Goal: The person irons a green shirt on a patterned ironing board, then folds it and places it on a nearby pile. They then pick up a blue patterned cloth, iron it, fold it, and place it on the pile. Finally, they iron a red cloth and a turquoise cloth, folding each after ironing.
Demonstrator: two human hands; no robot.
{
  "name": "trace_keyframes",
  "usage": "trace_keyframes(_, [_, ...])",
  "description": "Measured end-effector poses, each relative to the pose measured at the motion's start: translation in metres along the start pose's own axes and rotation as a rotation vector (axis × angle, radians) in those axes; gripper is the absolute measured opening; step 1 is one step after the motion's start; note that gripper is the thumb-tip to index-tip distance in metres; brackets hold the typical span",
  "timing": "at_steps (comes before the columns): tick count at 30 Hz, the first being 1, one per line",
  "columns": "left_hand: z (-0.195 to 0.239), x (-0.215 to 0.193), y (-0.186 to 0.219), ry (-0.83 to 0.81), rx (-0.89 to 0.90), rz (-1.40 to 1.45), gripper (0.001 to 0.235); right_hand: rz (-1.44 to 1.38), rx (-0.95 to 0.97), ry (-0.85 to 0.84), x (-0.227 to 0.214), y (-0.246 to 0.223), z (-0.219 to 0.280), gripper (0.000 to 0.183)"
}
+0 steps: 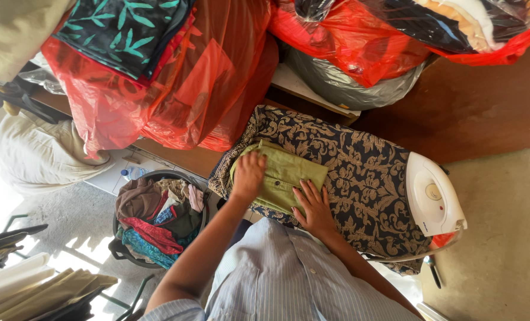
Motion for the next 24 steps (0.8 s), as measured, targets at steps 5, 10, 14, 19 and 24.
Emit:
trace_keyframes(5, [0.012, -0.014, 0.061, 0.323, 0.141, 0.338, 0.068, 0.035, 0.015, -0.026, 0.012, 0.006, 0.001, 0.062])
trace_keyframes(10, [0.012, -0.001, 0.052, 0.226, 0.156, 0.410, 0.069, -0.069, -0.019, 0.003, -0.005, 0.015, -0.003, 0.062])
trace_keyframes(14, [0.036, -0.017, 0.016, 0.337, 0.052, 0.463, 0.066, 0.031, 0.280, 0.264, -0.089, 0.115, 0.007, 0.057])
trace_keyframes(19, [0.110, -0.045, -0.013, 0.647, -0.069, 0.572, 0.040, 0.342, 0.765, 0.476, -0.186, 0.283, 0.053, 0.074])
trace_keyframes(24, [0.148, -0.025, -0.019, 0.673, -0.339, 0.571, 0.026, 0.191, 0.888, 0.240, -0.189, 0.329, 0.056, 0.053])
Point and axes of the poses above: each hand's wrist, its own z-axis away from the middle knuckle, its own x-axis out of the palm, y = z × x, the point moved 10 cm from there along -z, towards the middle knuckle, and after that the axes turned 12 degrees about x, right-handed, at the moved point
